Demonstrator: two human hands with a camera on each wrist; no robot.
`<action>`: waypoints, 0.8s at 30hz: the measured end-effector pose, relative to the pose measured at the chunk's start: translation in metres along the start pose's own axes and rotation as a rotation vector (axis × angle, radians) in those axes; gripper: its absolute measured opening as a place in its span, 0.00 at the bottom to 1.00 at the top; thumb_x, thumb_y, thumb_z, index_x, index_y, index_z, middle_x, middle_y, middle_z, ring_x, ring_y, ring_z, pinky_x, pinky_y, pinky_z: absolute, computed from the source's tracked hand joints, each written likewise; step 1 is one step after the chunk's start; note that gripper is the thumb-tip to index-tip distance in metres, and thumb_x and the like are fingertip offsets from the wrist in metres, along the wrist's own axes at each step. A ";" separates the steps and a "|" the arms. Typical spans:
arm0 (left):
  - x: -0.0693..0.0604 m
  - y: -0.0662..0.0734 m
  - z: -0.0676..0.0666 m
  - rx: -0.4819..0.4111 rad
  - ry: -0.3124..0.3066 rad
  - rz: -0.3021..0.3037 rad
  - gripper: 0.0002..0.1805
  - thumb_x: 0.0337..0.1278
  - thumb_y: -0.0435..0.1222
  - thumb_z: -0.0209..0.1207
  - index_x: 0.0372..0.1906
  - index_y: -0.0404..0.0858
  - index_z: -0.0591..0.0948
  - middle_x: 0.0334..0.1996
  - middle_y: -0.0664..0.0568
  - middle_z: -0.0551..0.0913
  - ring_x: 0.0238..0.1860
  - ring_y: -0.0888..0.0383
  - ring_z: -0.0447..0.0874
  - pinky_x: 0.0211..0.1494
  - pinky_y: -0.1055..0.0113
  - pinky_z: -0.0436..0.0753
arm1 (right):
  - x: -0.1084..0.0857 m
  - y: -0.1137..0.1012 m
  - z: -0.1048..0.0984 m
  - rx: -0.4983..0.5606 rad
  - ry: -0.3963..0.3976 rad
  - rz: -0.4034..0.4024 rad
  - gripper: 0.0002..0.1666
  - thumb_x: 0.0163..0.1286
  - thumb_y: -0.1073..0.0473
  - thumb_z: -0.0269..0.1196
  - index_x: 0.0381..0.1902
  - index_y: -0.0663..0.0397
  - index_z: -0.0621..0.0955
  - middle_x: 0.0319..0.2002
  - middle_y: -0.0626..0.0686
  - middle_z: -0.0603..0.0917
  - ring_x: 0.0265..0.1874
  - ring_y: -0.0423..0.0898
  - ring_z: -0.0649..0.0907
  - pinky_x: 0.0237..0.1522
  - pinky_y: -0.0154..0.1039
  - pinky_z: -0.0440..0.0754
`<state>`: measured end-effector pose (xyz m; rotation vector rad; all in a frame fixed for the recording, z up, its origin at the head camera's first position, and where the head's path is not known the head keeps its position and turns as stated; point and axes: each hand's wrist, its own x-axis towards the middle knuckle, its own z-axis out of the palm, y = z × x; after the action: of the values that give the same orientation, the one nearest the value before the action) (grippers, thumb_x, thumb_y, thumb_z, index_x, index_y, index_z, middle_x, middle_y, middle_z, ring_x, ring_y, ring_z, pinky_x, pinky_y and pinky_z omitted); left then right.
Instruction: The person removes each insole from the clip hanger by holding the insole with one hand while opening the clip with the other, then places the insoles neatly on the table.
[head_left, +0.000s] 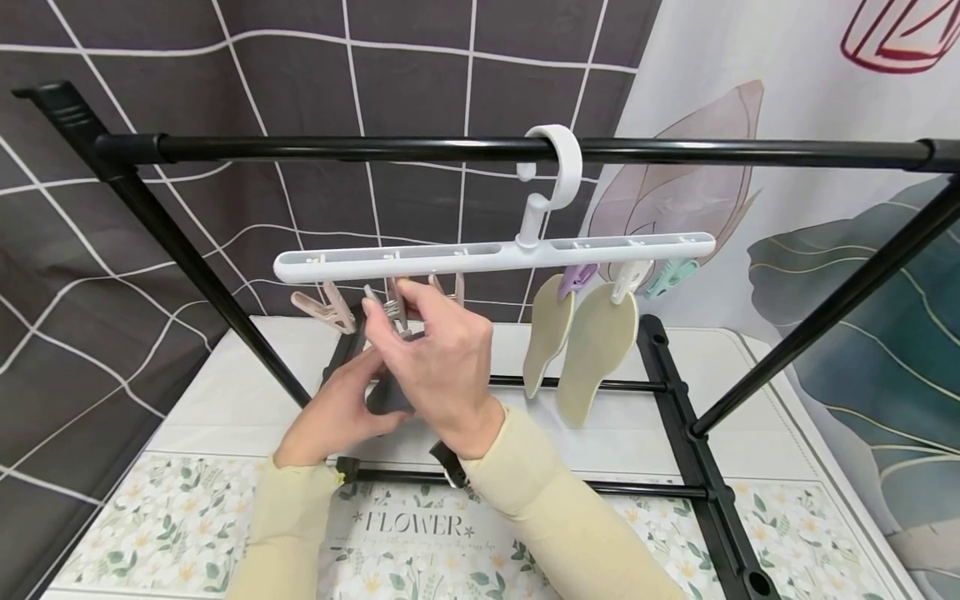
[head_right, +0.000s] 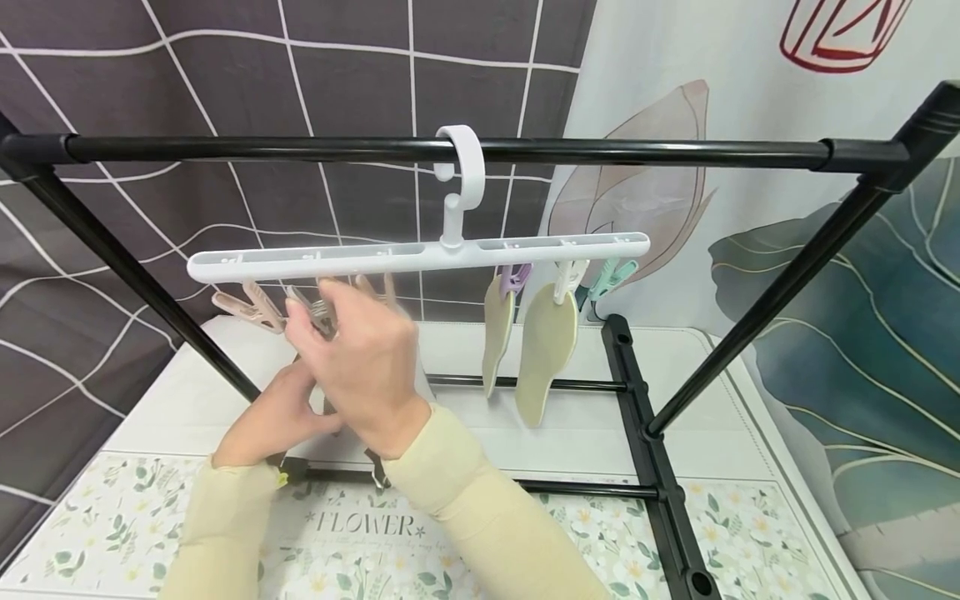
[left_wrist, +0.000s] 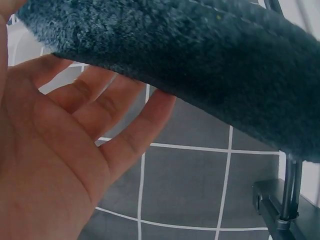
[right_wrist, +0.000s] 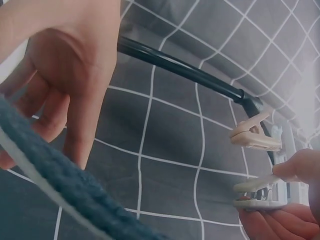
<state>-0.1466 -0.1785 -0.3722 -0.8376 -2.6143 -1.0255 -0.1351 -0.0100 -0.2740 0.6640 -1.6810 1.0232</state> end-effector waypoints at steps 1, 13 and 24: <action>0.000 0.001 -0.001 0.005 -0.006 0.005 0.46 0.38 0.33 0.78 0.69 0.44 0.71 0.64 0.52 0.77 0.60 0.52 0.78 0.63 0.53 0.77 | 0.000 0.000 0.000 -0.003 0.000 -0.001 0.10 0.58 0.62 0.73 0.33 0.64 0.86 0.25 0.53 0.88 0.24 0.44 0.87 0.31 0.32 0.85; -0.006 0.009 -0.008 0.108 -0.076 0.029 0.45 0.36 0.33 0.76 0.68 0.41 0.73 0.58 0.51 0.80 0.56 0.54 0.78 0.61 0.53 0.77 | 0.002 0.002 -0.002 0.016 -0.008 0.021 0.11 0.58 0.62 0.73 0.35 0.64 0.85 0.27 0.53 0.88 0.27 0.43 0.88 0.35 0.31 0.85; -0.015 0.015 -0.014 0.153 -0.156 -0.032 0.50 0.35 0.36 0.77 0.72 0.43 0.70 0.60 0.52 0.80 0.57 0.56 0.79 0.61 0.54 0.78 | 0.004 0.003 -0.003 0.003 -0.024 0.008 0.15 0.60 0.60 0.74 0.37 0.66 0.84 0.28 0.55 0.88 0.27 0.43 0.88 0.37 0.30 0.85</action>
<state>-0.1255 -0.1856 -0.3588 -0.8745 -2.8021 -0.7841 -0.1370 -0.0056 -0.2710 0.6745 -1.7047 1.0270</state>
